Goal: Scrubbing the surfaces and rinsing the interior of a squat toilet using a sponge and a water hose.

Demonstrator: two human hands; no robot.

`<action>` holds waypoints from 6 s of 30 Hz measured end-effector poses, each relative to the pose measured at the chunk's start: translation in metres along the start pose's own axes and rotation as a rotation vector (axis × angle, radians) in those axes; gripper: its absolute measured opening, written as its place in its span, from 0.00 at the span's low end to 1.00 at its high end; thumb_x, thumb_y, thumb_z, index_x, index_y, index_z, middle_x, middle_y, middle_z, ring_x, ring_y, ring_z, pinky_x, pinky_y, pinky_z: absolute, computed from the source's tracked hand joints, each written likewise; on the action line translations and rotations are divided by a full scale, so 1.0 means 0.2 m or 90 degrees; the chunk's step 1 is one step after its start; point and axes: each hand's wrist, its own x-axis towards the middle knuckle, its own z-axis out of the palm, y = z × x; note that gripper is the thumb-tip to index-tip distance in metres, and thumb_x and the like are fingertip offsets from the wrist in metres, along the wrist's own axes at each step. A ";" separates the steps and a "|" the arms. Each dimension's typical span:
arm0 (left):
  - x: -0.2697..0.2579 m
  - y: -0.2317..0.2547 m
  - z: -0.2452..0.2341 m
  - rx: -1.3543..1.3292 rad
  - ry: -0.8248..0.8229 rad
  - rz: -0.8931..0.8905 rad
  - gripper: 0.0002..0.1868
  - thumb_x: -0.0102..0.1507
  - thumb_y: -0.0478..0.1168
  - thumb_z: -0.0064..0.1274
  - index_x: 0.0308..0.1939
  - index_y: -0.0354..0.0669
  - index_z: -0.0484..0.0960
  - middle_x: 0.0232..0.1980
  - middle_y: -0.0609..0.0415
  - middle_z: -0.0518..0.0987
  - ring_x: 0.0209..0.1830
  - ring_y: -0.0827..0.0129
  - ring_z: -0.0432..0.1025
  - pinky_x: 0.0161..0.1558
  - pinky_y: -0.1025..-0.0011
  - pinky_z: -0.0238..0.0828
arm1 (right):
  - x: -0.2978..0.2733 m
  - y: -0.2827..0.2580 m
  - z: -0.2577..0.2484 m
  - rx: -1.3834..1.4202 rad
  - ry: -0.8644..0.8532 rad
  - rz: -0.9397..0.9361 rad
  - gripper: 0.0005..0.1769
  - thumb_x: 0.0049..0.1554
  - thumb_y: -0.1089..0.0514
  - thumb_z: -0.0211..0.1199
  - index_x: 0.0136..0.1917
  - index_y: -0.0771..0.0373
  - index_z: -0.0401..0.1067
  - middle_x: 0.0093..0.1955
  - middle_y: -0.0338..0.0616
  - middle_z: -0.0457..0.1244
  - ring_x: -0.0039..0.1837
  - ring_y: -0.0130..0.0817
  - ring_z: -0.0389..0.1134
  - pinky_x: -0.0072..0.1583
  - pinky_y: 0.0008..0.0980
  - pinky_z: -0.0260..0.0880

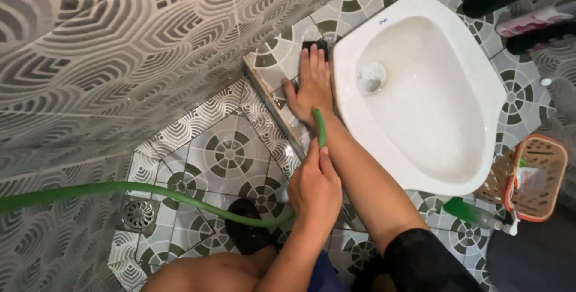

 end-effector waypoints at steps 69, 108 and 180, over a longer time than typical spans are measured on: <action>-0.03 -0.10 -0.03 -0.132 0.102 -0.070 0.22 0.70 0.49 0.39 0.64 0.52 0.77 0.38 0.40 0.84 0.39 0.41 0.78 0.41 0.50 0.72 | 0.03 -0.10 0.07 0.032 -0.092 -0.234 0.41 0.57 0.65 0.59 0.81 0.67 0.51 0.84 0.58 0.45 0.84 0.57 0.43 0.81 0.53 0.41; -0.18 -0.16 0.25 0.104 -0.224 -0.015 0.18 0.69 0.47 0.38 0.55 0.43 0.77 0.47 0.35 0.82 0.50 0.38 0.76 0.52 0.47 0.70 | -1.40 0.30 -0.44 0.027 -0.181 -0.073 0.43 0.57 0.49 0.57 0.79 0.69 0.50 0.83 0.61 0.45 0.83 0.55 0.43 0.80 0.51 0.39; -0.11 -0.02 0.05 -0.025 -0.079 -0.002 0.18 0.68 0.48 0.38 0.57 0.48 0.76 0.42 0.38 0.84 0.44 0.36 0.76 0.47 0.43 0.68 | -1.19 0.15 -0.52 0.046 -0.176 -0.085 0.49 0.49 0.51 0.63 0.77 0.72 0.50 0.80 0.63 0.47 0.81 0.61 0.45 0.77 0.48 0.46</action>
